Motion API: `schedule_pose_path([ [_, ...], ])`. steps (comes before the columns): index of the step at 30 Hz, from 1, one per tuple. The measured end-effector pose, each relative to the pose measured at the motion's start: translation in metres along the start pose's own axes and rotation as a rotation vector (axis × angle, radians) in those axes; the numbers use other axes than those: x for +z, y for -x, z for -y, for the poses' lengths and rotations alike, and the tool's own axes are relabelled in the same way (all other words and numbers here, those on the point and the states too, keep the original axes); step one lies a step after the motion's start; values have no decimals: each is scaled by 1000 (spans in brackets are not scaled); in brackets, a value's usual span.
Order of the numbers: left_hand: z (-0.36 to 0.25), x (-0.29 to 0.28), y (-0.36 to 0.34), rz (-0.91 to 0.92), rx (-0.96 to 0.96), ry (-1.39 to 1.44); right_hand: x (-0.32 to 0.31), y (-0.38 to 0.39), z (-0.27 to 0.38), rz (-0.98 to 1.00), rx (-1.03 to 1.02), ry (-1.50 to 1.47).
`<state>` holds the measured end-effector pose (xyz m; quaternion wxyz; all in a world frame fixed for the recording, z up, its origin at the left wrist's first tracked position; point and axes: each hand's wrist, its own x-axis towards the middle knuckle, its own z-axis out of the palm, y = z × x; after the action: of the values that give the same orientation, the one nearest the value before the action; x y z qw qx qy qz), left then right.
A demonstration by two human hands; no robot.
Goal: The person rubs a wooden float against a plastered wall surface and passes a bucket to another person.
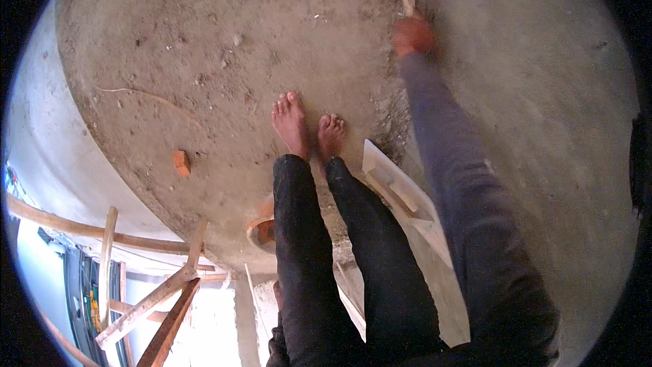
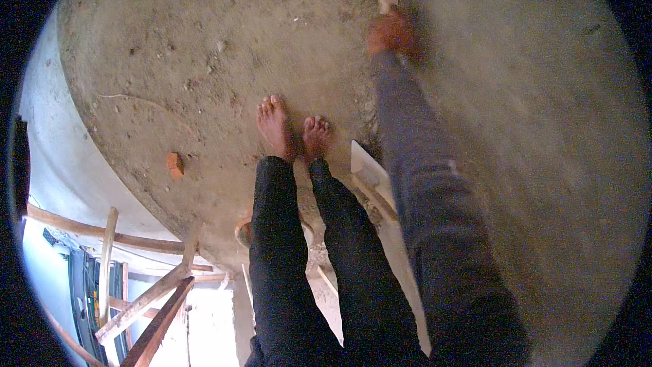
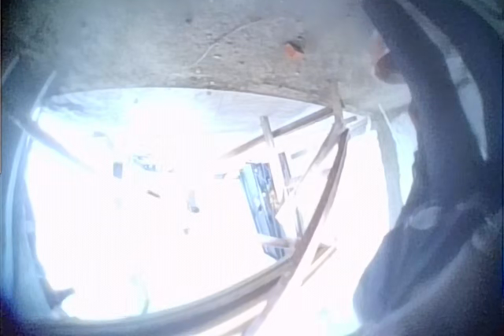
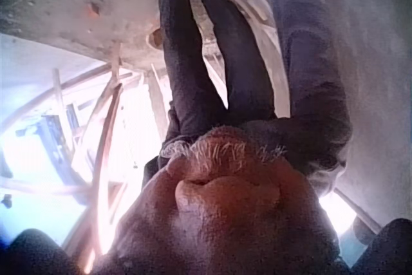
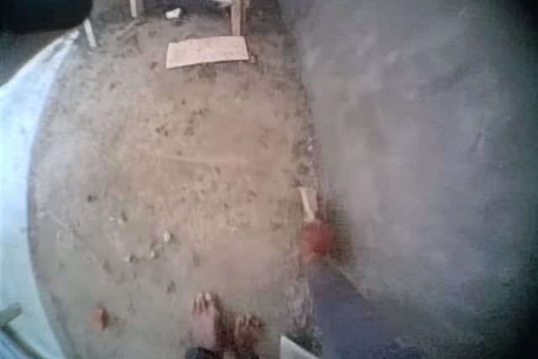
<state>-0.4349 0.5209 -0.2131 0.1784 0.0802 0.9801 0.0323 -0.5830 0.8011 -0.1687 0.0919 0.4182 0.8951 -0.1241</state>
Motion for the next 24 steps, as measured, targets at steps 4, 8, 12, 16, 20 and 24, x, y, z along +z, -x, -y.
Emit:
schedule_pose_path([
  [4, -19, -27, 0, -11, 14, 55, 39, 63, 42, 95, -155, -57],
  [8, -18, -49, -22, 381, -169, 409, 28, 92, 42, 141, -327, -324],
  [12, -2, -29, -5, 69, 24, 132, 2, 39, 26, 16, -126, -288],
  [16, -4, -15, -2, 33, -12, 93, -3, -30, 7, -46, -120, -22],
  [20, -22, -57, -26, 399, -148, 427, 18, -27, 8, -33, -258, 140],
  [24, -18, -68, -25, 471, -216, 570, -9, 21, 25, 204, -318, -23],
])
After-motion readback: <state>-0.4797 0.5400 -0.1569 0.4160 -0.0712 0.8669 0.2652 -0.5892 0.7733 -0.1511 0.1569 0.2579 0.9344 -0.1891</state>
